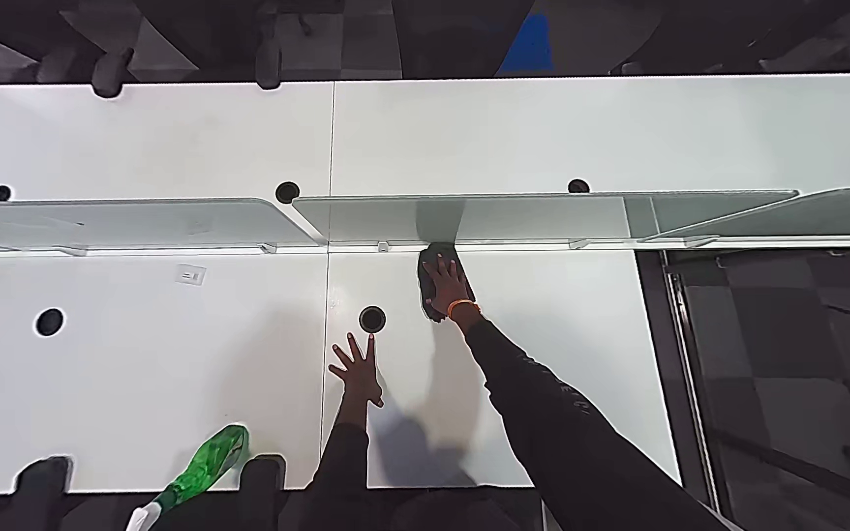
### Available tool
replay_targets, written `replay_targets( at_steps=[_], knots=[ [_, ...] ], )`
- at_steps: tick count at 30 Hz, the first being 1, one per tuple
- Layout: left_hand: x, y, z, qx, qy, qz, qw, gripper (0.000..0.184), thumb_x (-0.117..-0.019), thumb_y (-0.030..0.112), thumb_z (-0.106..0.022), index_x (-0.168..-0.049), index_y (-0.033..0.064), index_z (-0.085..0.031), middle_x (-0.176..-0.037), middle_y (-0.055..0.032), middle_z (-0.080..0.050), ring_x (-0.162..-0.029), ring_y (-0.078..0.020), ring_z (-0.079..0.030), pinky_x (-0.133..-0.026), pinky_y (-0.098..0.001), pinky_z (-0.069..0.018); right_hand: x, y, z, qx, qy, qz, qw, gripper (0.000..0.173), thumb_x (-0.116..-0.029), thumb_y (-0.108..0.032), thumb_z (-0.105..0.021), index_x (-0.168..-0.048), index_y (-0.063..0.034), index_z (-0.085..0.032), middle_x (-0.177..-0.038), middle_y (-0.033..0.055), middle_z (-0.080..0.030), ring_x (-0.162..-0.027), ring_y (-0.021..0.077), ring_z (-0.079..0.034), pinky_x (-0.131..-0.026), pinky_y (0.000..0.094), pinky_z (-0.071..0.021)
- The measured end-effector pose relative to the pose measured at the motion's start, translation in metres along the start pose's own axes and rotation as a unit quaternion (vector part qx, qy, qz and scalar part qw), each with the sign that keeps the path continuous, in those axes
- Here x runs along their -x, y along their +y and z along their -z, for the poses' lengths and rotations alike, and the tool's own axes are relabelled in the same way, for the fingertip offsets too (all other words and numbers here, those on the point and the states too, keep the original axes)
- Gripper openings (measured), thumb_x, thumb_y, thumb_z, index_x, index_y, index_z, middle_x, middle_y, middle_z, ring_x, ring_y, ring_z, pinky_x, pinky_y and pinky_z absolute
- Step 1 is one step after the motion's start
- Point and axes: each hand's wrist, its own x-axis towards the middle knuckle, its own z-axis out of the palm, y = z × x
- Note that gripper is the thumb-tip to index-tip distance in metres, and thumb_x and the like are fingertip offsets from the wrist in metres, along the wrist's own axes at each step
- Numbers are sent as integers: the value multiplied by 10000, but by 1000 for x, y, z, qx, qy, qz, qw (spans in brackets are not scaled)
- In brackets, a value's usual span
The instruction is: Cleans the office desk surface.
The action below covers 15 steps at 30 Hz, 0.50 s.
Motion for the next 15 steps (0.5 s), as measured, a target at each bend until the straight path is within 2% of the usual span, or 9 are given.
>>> replay_targets(
  at_steps=[5,7,11,15],
  knots=[
    [1,1,2,-8,-3,3,1000,1751,-312,346,-1027,-1644,356,110,-1636,-229,340,-1449,-670,183,-971,-915,-197,20,-7,-19,1,3,33,999,964,-804,-275,-801,-1628,-328,-305,-1742,85,-111,-1583,427,-107,-1195,728,-208],
    [1,1,1,-11,-1,3,1000,1767,-296,356,-1026,-1641,359,121,-1631,-230,348,-1446,-670,192,-969,-914,-203,44,-16,-41,7,-15,80,997,912,-836,-252,-782,-1625,-289,-326,-1742,92,-106,-1584,435,-95,-1198,733,-189],
    [0,1,1,-16,-1,2,1000,1762,-310,373,-1028,-1642,345,125,-1627,-233,354,-1443,-679,183,-961,-916,-215,108,-42,-101,13,-60,177,982,901,-783,-140,-814,-1583,-268,-419,-1741,85,-122,-1579,448,-101,-1197,743,-178],
    [3,2,5,-14,-5,4,1000,1712,-359,353,-1022,-1647,342,106,-1626,-235,354,-1449,-669,188,-969,-913,-207,160,-54,-132,19,-108,202,973,830,-843,-38,-718,-1579,-284,-423,-1743,55,-123,-1591,417,-61,-1216,719,-145]
  ],
)
